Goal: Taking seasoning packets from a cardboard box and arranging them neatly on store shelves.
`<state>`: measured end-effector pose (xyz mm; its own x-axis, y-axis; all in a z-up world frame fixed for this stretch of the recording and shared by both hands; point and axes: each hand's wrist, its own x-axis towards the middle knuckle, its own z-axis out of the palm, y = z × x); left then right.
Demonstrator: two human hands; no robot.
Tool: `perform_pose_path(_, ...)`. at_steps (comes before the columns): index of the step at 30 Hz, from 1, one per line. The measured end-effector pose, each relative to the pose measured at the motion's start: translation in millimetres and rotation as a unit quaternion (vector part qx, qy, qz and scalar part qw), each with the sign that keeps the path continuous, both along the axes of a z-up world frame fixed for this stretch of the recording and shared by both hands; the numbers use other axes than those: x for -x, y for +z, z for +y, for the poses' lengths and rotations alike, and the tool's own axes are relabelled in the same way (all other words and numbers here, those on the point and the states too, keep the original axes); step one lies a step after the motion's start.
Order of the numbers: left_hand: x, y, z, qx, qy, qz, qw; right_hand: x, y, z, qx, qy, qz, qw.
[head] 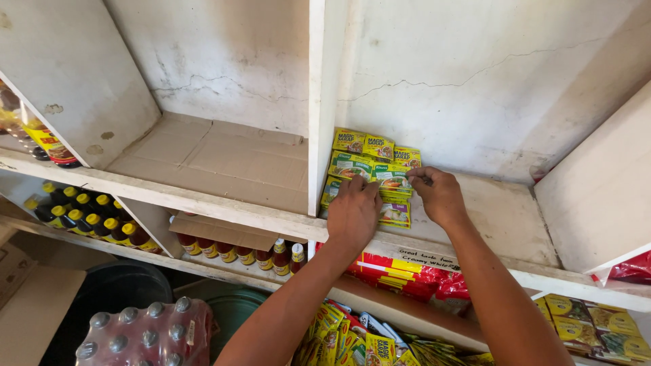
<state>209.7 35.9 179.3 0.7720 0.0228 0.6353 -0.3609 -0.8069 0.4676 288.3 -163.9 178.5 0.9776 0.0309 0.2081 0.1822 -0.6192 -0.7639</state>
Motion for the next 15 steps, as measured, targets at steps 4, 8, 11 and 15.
perform_pose_path(4,-0.7,-0.9,-0.2,-0.018,0.004,0.009,1.0,-0.2,-2.9,-0.4,-0.028,0.012,-0.008,1.0)
perform_pose_path(8,-0.3,-0.6,-0.9,-0.016,0.007,0.004,1.0,3.4,-0.3,1.3,-0.041,0.012,-0.013,0.999)
perform_pose_path(11,1.4,2.3,-0.8,-0.014,0.006,0.01,1.0,5.0,1.2,2.3,-0.042,0.005,-0.004,0.999)
perform_pose_path(15,4.8,5.7,-0.5,-0.006,0.006,-0.01,1.0,4.6,-1.8,-0.2,-0.03,0.003,-0.031,0.999)
